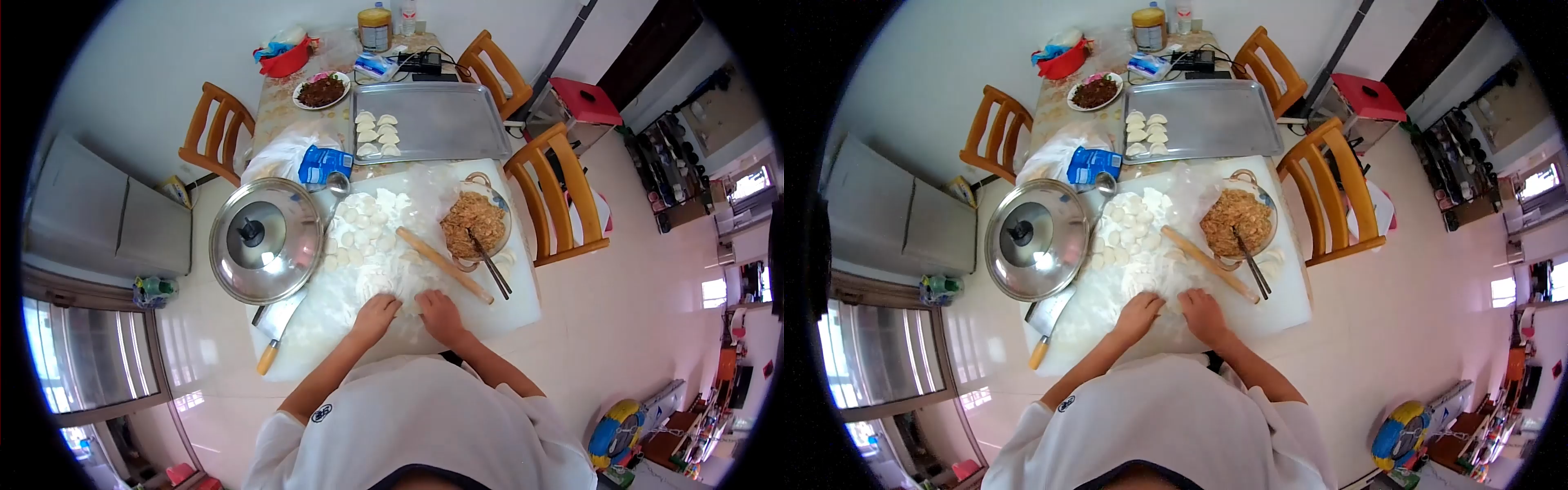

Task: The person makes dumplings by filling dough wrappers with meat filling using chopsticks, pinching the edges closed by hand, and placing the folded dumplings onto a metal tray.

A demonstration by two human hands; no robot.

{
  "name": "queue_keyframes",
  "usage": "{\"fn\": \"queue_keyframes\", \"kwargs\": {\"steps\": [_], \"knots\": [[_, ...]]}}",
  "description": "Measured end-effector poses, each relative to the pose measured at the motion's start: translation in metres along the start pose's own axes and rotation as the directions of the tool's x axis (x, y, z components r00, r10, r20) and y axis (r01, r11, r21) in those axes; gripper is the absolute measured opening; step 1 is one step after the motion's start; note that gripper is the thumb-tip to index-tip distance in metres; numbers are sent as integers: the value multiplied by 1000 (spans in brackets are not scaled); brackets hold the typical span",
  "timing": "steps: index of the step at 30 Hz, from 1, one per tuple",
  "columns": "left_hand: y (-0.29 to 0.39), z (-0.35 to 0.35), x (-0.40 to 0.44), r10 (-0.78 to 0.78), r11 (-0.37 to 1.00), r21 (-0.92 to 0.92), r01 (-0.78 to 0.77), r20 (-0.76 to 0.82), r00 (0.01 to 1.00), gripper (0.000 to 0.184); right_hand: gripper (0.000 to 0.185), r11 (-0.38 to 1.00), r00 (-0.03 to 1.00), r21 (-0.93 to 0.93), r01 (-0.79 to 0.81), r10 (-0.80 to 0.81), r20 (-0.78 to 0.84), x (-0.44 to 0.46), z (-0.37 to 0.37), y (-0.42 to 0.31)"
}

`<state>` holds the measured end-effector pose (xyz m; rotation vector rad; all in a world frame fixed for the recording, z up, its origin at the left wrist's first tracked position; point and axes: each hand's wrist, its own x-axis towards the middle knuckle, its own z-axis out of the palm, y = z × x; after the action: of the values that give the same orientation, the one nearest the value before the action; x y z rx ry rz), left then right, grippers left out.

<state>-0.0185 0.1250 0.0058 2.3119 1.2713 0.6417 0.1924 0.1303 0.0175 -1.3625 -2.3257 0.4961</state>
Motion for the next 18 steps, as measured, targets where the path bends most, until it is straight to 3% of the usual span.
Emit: {"fn": "queue_keyframes", "kwargs": {"steps": [2,4,5,6,7,8,9,10,11,13,16,18], "knots": [[0,-6,-8,-3,1000,-28,4,13,1000,35,35,1000,998,28,-10,9,56,-3,-1,-4],[4,-16,-9,-15,999,-48,16,14,1000,34,28,966,989,214,-144,137,46,0,1,-5],[8,-19,-9,-233,943,-234,235,35,972,29,28,967,991,215,-134,127,49,5,2,-3],[9,-22,-6,-429,807,-405,429,95,898,26,30,855,933,388,-343,263,247,13,-2,-3],[1,-22,-5,-432,807,-406,428,87,897,26,31,675,822,491,-551,340,456,23,-10,-6],[-9,-21,-4,-575,470,-684,557,242,782,25,31,679,824,489,-548,336,456,32,-20,-10],[-17,-21,-2,-614,33,-814,580,441,654,25,30,530,792,596,-603,309,527,43,-40,-22],[-17,-31,4,-540,-208,-886,415,458,706,31,29,360,762,672,-647,267,591,55,-61,-33],[-10,-49,16,-540,-209,-887,411,456,708,31,29,364,762,670,-647,266,590,67,-81,-41],[2,-91,50,-568,-247,-875,417,479,670,35,30,384,842,761,-522,89,532,93,-124,-55],[-11,-124,94,-526,-181,-922,342,384,758,35,32,418,853,766,-488,40,521,138,-188,-63],[-26,-137,124,-508,-143,-945,295,326,797,34,37,529,893,747,-403,49,447,174,-217,-54]]}}
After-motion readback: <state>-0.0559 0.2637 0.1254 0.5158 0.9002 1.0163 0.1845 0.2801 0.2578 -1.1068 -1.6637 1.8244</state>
